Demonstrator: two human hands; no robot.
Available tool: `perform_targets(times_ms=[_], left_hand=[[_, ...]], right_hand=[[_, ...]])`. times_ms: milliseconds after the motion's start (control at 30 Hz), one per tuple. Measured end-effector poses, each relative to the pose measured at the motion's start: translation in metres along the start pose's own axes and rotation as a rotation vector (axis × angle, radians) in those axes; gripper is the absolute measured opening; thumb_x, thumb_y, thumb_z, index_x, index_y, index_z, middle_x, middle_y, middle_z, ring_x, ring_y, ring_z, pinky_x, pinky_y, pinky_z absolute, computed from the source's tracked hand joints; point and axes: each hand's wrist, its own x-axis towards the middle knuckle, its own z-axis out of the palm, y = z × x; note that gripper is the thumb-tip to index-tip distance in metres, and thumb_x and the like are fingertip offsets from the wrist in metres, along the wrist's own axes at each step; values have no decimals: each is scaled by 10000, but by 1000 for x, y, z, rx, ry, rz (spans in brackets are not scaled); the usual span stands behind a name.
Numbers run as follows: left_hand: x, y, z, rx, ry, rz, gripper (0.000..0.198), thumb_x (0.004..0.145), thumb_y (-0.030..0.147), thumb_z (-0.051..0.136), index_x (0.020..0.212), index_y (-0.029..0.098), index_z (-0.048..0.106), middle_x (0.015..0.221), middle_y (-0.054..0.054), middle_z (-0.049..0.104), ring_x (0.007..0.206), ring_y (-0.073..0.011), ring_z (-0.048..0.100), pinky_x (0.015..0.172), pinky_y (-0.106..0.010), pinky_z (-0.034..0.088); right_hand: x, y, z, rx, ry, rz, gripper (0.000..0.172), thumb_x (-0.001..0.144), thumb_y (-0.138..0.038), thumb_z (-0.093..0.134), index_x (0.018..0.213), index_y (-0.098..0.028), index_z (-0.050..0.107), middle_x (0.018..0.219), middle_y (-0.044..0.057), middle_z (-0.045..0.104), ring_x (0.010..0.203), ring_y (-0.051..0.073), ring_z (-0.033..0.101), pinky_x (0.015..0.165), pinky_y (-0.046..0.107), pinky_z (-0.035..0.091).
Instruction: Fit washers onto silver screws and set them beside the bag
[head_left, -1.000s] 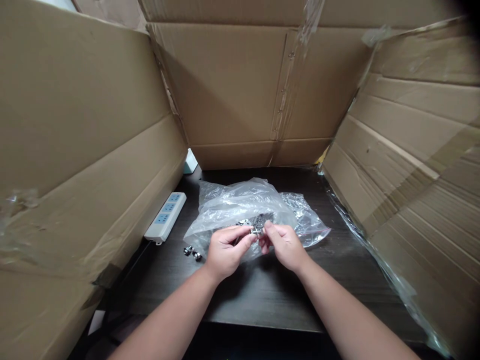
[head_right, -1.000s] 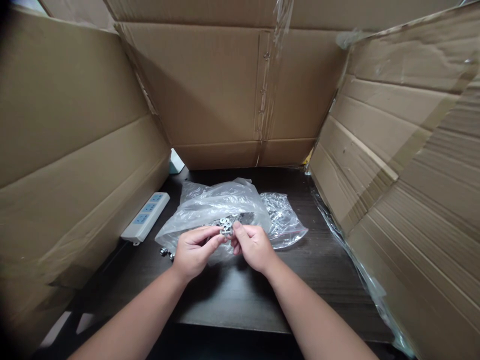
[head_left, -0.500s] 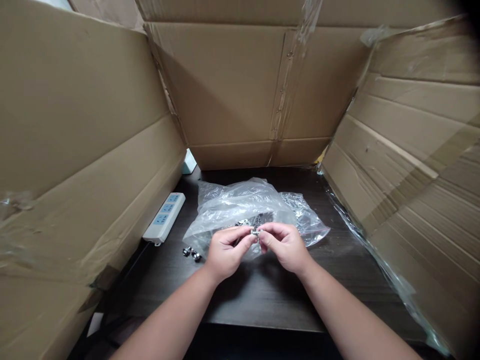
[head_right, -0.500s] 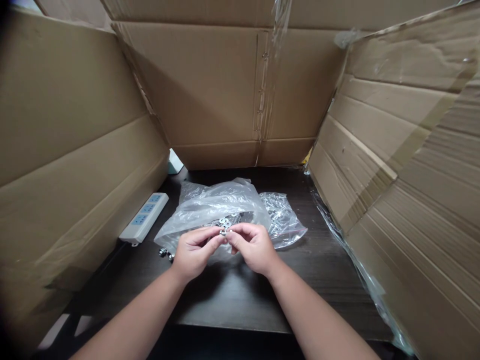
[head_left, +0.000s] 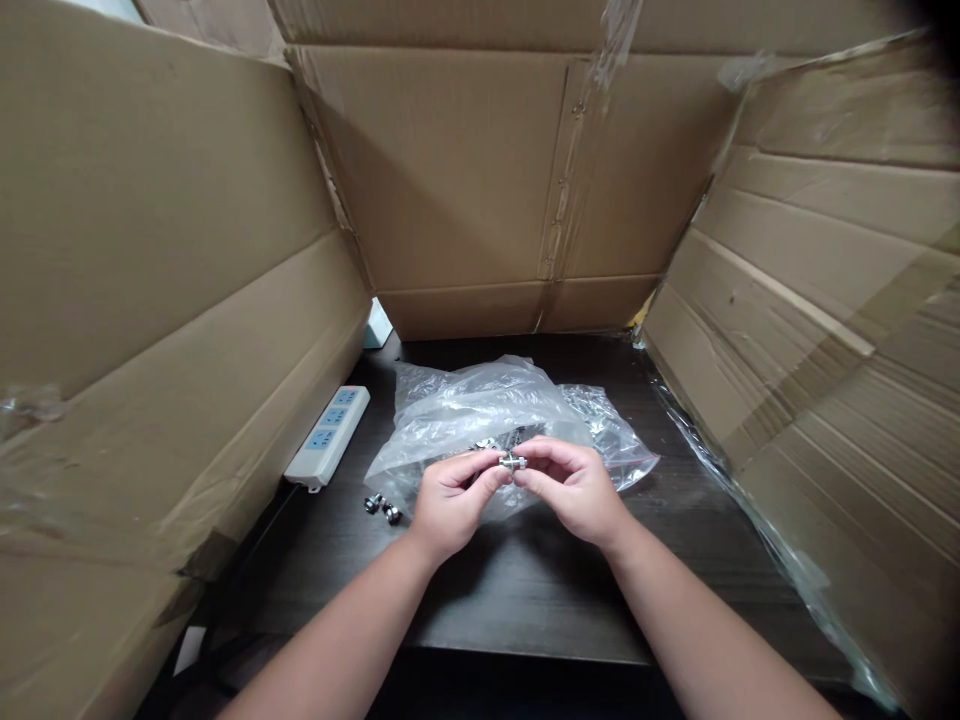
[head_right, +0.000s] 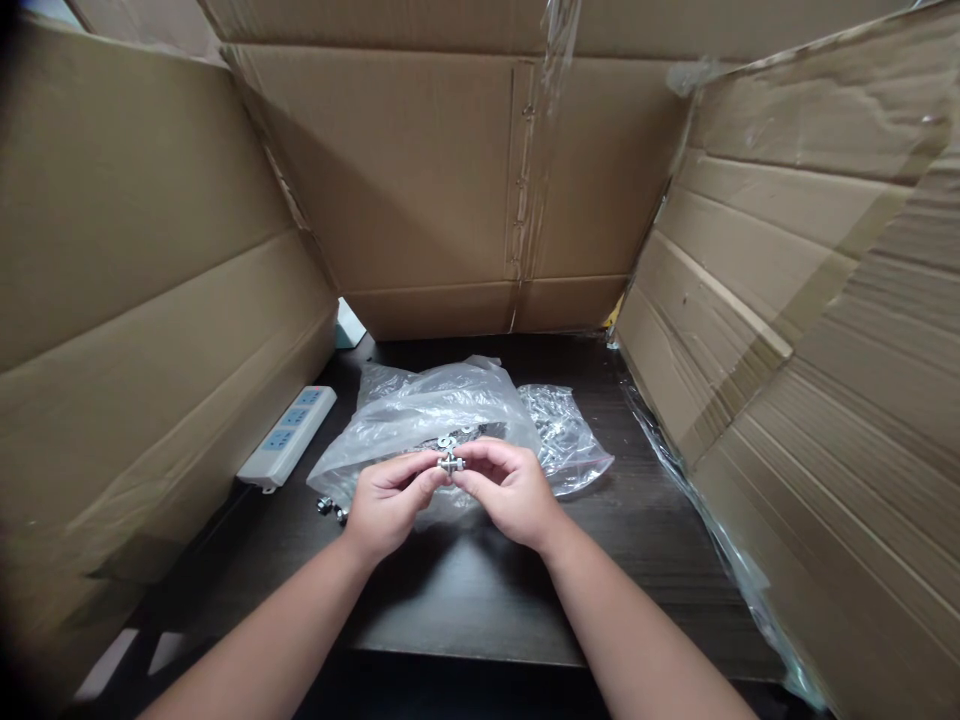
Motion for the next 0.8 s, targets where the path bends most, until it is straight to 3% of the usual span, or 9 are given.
perform_targets(times_ms=[200, 333, 433, 500, 567, 667, 800], left_hand=[[2, 4, -2, 169, -33, 162, 121, 793, 212, 661, 876, 182, 744, 766, -49, 729, 663, -154, 661, 615, -251, 527], [3, 4, -2, 215, -27, 209, 121, 797, 189, 652, 878, 184, 742, 771, -52, 732, 669, -157, 667, 625, -253, 534], [2, 4, -1, 182, -4, 167, 122, 808, 200, 644, 881, 183, 740, 789, -55, 735, 698, -165, 673, 641, -261, 541], [2, 3, -1, 137, 17, 131, 123, 809, 211, 645, 883, 183, 740, 787, -53, 735, 699, -167, 676, 646, -262, 546], [2, 3, -1, 85, 26, 90, 131, 812, 225, 643, 890, 186, 740, 777, -48, 733, 689, -168, 676, 640, -265, 550], [1, 2, -1, 68, 21, 70, 141, 815, 244, 641, 892, 182, 741, 758, -47, 729, 666, -162, 667, 617, -261, 546], [0, 1, -2, 161, -15, 150, 139, 827, 222, 625, 898, 193, 740, 789, -49, 724, 692, -154, 655, 631, -251, 527]], right_hand=[[0, -3, -2, -173, -10, 61, 207, 793, -365, 677, 814, -159, 674, 647, 4, 625, 578, 123, 576, 566, 252, 484], [2, 0, -6, -260, -49, 101, 441, 880, -492, 520, 621, -143, 592, 538, 1, 551, 507, 110, 538, 532, 244, 455], [3, 2, -7, -114, -33, 128, 427, 891, -523, 482, 763, -140, 623, 641, 18, 585, 549, 122, 578, 560, 265, 494], [2, 2, -6, -9, -30, 115, 320, 851, -467, 581, 955, -168, 626, 795, 36, 628, 637, 138, 617, 611, 286, 525], [1, 2, -4, 33, -52, 77, 319, 794, -374, 680, 1057, -207, 611, 921, 46, 649, 760, 161, 643, 694, 308, 542], [-1, 1, -2, 3, -49, 37, 274, 760, -296, 716, 1012, -215, 648, 957, 49, 672, 859, 179, 645, 775, 325, 540], [-2, -1, -1, -75, -28, 64, 197, 785, -307, 688, 941, -187, 677, 817, 33, 679, 714, 151, 635, 689, 300, 538]])
